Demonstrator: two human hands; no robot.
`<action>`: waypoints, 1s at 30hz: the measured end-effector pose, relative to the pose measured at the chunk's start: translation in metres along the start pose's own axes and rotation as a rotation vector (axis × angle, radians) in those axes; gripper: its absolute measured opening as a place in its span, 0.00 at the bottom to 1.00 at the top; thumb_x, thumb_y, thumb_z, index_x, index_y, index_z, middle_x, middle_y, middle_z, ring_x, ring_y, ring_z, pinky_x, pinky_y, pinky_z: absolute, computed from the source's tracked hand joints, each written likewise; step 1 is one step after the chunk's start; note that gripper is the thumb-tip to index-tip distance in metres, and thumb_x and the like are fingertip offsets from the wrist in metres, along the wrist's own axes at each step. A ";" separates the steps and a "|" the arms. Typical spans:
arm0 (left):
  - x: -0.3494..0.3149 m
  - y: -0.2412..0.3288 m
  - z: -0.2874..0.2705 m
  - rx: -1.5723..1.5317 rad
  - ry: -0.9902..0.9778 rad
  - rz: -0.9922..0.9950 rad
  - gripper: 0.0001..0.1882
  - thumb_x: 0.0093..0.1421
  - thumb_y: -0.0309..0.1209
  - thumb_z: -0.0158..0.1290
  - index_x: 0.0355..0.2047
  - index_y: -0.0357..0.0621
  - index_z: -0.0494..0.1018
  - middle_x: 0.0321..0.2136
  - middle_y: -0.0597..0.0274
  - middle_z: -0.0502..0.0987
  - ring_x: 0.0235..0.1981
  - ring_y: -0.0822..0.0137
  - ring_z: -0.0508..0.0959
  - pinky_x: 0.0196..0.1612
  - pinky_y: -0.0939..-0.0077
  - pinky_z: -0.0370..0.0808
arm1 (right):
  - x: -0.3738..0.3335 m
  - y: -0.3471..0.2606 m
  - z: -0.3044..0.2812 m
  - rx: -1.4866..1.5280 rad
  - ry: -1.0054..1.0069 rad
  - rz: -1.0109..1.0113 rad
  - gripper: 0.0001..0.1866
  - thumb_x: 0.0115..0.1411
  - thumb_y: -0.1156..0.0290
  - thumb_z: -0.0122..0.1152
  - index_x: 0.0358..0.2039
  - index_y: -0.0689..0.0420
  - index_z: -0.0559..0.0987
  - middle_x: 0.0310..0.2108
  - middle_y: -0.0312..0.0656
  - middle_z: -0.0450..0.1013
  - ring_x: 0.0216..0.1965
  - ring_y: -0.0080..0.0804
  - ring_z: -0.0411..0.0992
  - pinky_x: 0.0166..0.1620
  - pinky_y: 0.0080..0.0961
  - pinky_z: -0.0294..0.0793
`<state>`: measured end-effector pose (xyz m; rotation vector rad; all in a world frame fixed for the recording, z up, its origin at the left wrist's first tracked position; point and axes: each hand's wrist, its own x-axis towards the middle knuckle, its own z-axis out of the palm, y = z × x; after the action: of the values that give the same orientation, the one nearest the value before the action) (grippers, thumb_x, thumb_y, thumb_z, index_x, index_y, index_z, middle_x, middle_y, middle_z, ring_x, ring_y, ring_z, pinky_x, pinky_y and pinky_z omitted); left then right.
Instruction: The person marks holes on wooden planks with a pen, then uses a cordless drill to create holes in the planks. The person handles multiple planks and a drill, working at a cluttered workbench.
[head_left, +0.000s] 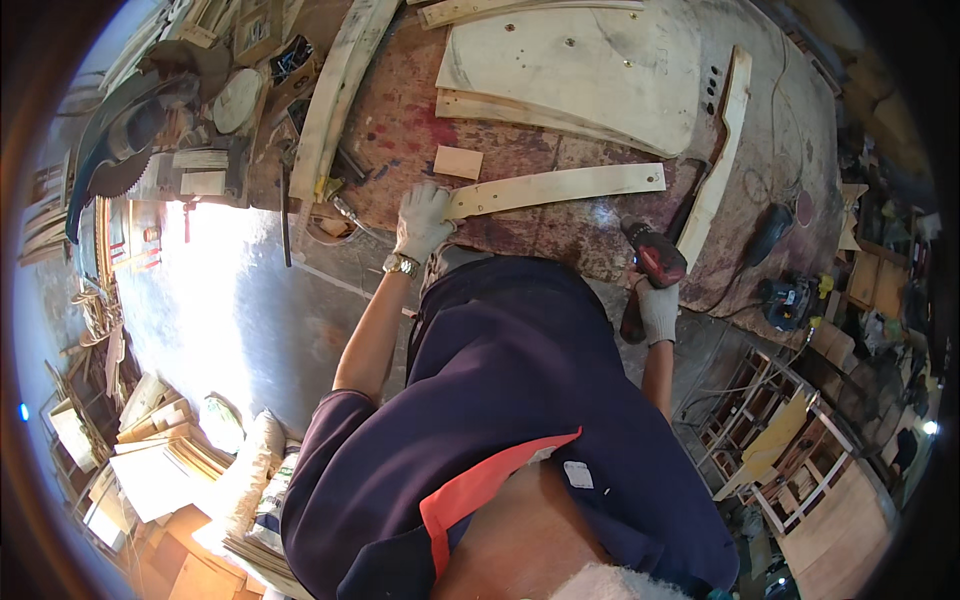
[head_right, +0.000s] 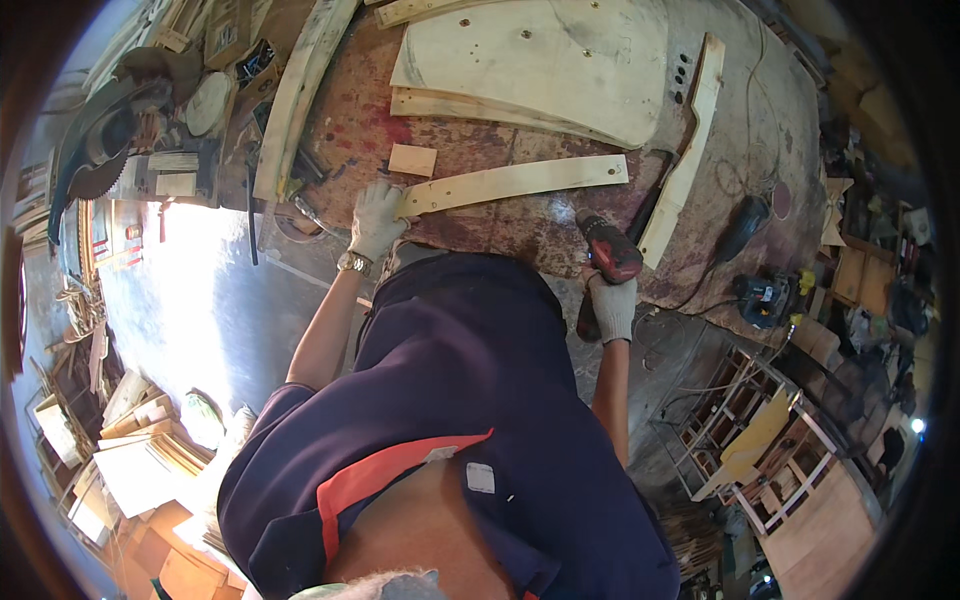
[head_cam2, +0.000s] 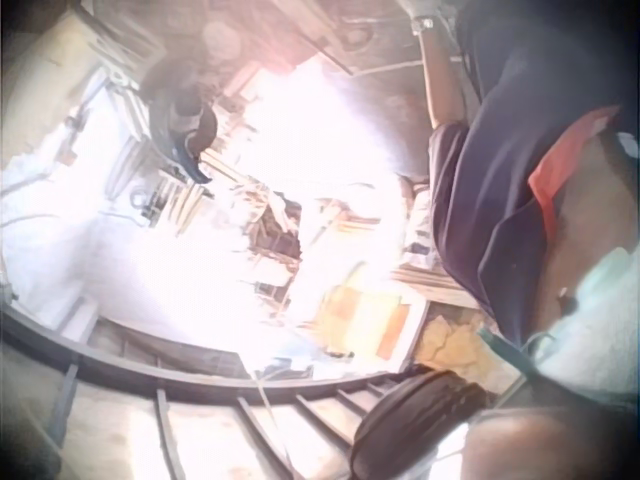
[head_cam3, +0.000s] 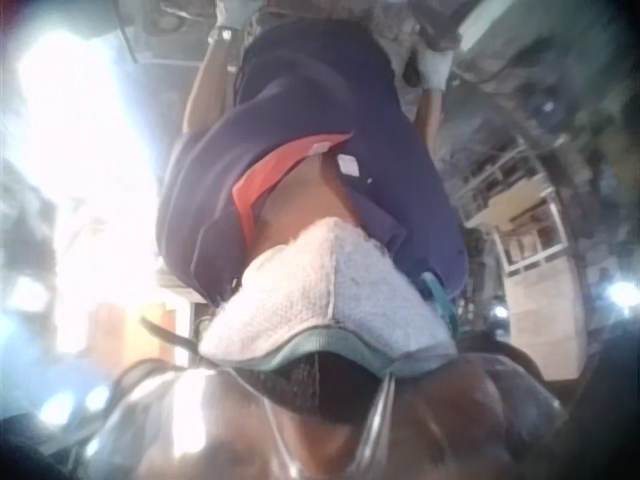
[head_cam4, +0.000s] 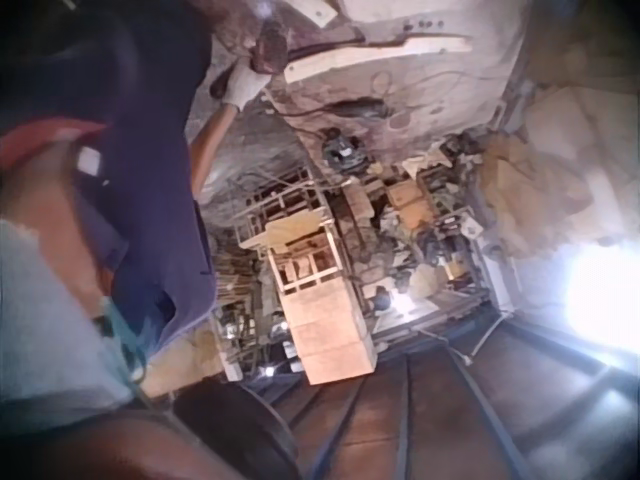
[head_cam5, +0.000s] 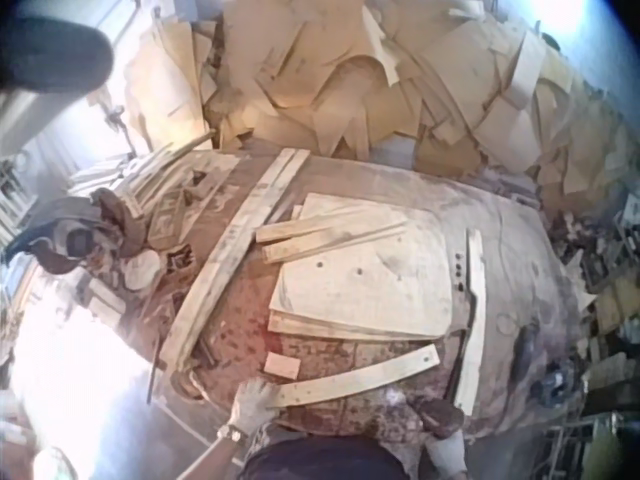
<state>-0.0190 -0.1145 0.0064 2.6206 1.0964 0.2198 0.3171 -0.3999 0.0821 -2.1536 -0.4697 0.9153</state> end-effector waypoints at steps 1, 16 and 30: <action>0.004 -0.004 -0.001 -0.019 -0.014 0.032 0.32 0.44 0.45 0.72 0.47 0.46 0.76 0.42 0.55 0.73 0.50 0.51 0.73 0.54 0.56 0.71 | -0.007 0.000 0.004 0.120 0.069 0.002 0.16 0.58 0.72 0.69 0.47 0.60 0.82 0.38 0.39 0.81 0.37 0.29 0.78 0.43 0.28 0.76; 0.067 -0.076 -0.024 -0.012 -0.090 0.248 0.37 0.46 0.49 0.70 0.54 0.44 0.74 0.46 0.55 0.74 0.52 0.53 0.72 0.54 0.56 0.68 | -0.034 -0.019 0.101 0.082 0.141 0.157 0.24 0.54 0.67 0.75 0.49 0.62 0.78 0.40 0.42 0.80 0.39 0.34 0.80 0.43 0.32 0.77; 0.081 -0.066 0.000 -0.086 -0.093 0.354 0.37 0.45 0.43 0.71 0.54 0.44 0.73 0.48 0.56 0.74 0.54 0.54 0.73 0.58 0.57 0.68 | -0.042 -0.084 0.111 -0.164 0.167 0.124 0.24 0.52 0.66 0.74 0.48 0.61 0.81 0.41 0.47 0.80 0.42 0.42 0.80 0.45 0.36 0.77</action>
<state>-0.0063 -0.0124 -0.0124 2.6984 0.5737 0.2114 0.2037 -0.3146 0.1119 -2.4077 -0.3419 0.7774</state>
